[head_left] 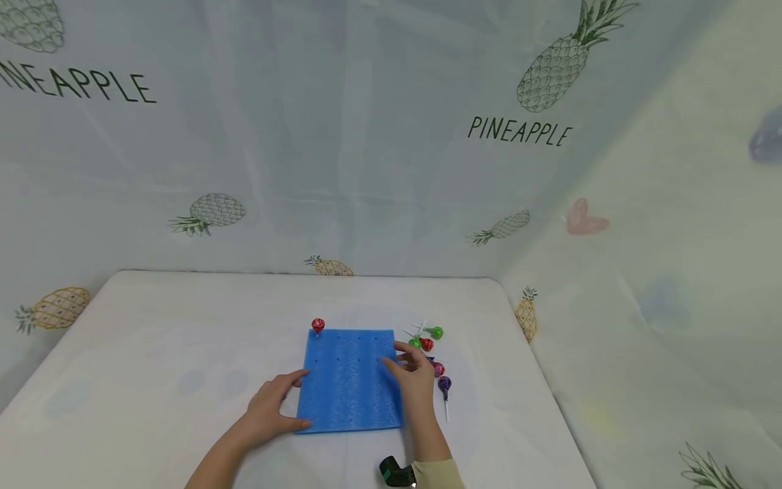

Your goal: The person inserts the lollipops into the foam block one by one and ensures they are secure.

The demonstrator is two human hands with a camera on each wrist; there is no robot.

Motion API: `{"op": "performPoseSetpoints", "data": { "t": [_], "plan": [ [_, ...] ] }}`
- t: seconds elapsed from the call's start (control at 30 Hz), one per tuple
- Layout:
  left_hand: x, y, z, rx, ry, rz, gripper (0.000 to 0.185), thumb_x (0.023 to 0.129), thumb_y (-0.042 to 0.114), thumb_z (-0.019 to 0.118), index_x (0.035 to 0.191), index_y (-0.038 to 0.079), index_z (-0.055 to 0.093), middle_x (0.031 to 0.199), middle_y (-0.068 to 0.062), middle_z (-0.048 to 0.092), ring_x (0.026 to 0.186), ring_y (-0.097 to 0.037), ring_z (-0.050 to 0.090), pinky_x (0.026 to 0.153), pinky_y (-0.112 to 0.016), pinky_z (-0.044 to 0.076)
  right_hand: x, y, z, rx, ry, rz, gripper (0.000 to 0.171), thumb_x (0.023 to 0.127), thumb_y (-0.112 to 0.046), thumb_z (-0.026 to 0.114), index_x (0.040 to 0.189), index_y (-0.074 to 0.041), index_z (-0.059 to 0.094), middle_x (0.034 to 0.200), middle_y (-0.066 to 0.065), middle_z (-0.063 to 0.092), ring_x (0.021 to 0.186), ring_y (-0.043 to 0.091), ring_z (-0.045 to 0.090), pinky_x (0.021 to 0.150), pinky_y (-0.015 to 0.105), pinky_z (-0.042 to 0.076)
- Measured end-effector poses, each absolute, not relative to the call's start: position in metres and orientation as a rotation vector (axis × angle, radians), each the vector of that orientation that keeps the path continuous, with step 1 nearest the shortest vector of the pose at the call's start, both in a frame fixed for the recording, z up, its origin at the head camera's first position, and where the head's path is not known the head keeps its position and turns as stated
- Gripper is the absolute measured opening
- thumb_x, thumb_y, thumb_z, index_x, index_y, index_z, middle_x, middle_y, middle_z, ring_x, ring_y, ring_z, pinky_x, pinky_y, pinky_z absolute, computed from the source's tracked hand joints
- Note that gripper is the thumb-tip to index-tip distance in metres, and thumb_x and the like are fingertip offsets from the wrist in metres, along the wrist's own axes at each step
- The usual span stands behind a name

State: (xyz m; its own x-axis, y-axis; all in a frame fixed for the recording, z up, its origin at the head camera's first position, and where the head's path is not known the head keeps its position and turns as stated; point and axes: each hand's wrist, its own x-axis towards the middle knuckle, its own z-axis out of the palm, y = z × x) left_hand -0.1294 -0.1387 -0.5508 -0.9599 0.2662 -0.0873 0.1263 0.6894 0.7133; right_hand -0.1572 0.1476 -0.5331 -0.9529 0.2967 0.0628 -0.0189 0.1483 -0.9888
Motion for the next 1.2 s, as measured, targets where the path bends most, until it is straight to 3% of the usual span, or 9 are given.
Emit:
{"op": "performPoseSetpoints", "data": {
  "t": [0.17, 0.4, 0.53, 0.7, 0.93, 1.2],
  "plan": [
    [-0.129, -0.139, -0.550, 0.348, 2.724, 1.120, 0.094, 0.063, 0.043, 0.090, 0.142, 0.014, 0.047, 0.119, 0.002, 0.055, 0.098, -0.019, 0.049, 0.079, -0.040, 0.041, -0.144, 0.163, -0.531, -0.300, -2.193, 1.810, 0.037, 0.079, -0.001, 0.080, 0.114, 0.001, 0.068, 0.105, 0.022, 0.064, 0.091, 0.028, 0.060, 0.070, 0.021, 0.050],
    [-0.131, -0.137, -0.550, 0.303, 2.734, 1.083, 0.096, 0.062, 0.045, 0.090, 0.143, 0.015, 0.047, 0.120, 0.002, 0.056, 0.102, -0.020, 0.050, 0.083, -0.043, 0.042, -0.130, 0.190, -0.536, -0.108, -2.343, 1.517, 0.037, 0.077, -0.002, 0.081, 0.112, -0.006, 0.071, 0.106, 0.009, 0.065, 0.093, 0.027, 0.061, 0.079, 0.033, 0.053],
    [-0.131, -0.137, -0.550, 0.298, 2.739, 1.085, 0.095, 0.062, 0.043, 0.090, 0.142, 0.014, 0.048, 0.119, 0.002, 0.056, 0.101, -0.020, 0.050, 0.082, -0.043, 0.042, -0.125, 0.202, -0.539, -0.061, -2.367, 1.399, 0.038, 0.076, -0.001, 0.082, 0.112, -0.008, 0.071, 0.104, 0.006, 0.065, 0.088, 0.024, 0.060, 0.076, 0.030, 0.052],
    [-0.130, -0.137, -0.548, 0.299, 2.727, 1.091, 0.095, 0.062, 0.043, 0.091, 0.142, 0.014, 0.048, 0.119, 0.002, 0.056, 0.101, -0.020, 0.050, 0.081, -0.042, 0.042, -0.120, 0.213, -0.541, -0.158, -2.362, 1.377, 0.037, 0.076, 0.003, 0.080, 0.110, -0.007, 0.072, 0.102, 0.007, 0.067, 0.086, 0.023, 0.060, 0.073, 0.027, 0.051],
    [-0.128, -0.137, -0.546, 0.307, 2.723, 1.094, 0.094, 0.062, 0.042, 0.091, 0.141, 0.015, 0.048, 0.120, 0.001, 0.056, 0.102, -0.021, 0.051, 0.082, -0.043, 0.042, -0.117, 0.227, -0.542, -0.307, -2.403, 1.313, 0.035, 0.077, 0.002, 0.080, 0.108, -0.011, 0.073, 0.101, 0.002, 0.067, 0.086, 0.019, 0.059, 0.075, 0.032, 0.051],
    [-0.129, -0.138, -0.546, 0.301, 2.729, 1.086, 0.094, 0.061, 0.042, 0.091, 0.141, 0.015, 0.049, 0.119, 0.001, 0.056, 0.102, -0.021, 0.050, 0.082, -0.043, 0.042, -0.120, 0.241, -0.553, -0.421, -2.434, 1.317, 0.031, 0.077, -0.001, 0.081, 0.106, -0.010, 0.073, 0.102, 0.003, 0.063, 0.087, 0.019, 0.057, 0.070, 0.024, 0.049]
  ]
}}
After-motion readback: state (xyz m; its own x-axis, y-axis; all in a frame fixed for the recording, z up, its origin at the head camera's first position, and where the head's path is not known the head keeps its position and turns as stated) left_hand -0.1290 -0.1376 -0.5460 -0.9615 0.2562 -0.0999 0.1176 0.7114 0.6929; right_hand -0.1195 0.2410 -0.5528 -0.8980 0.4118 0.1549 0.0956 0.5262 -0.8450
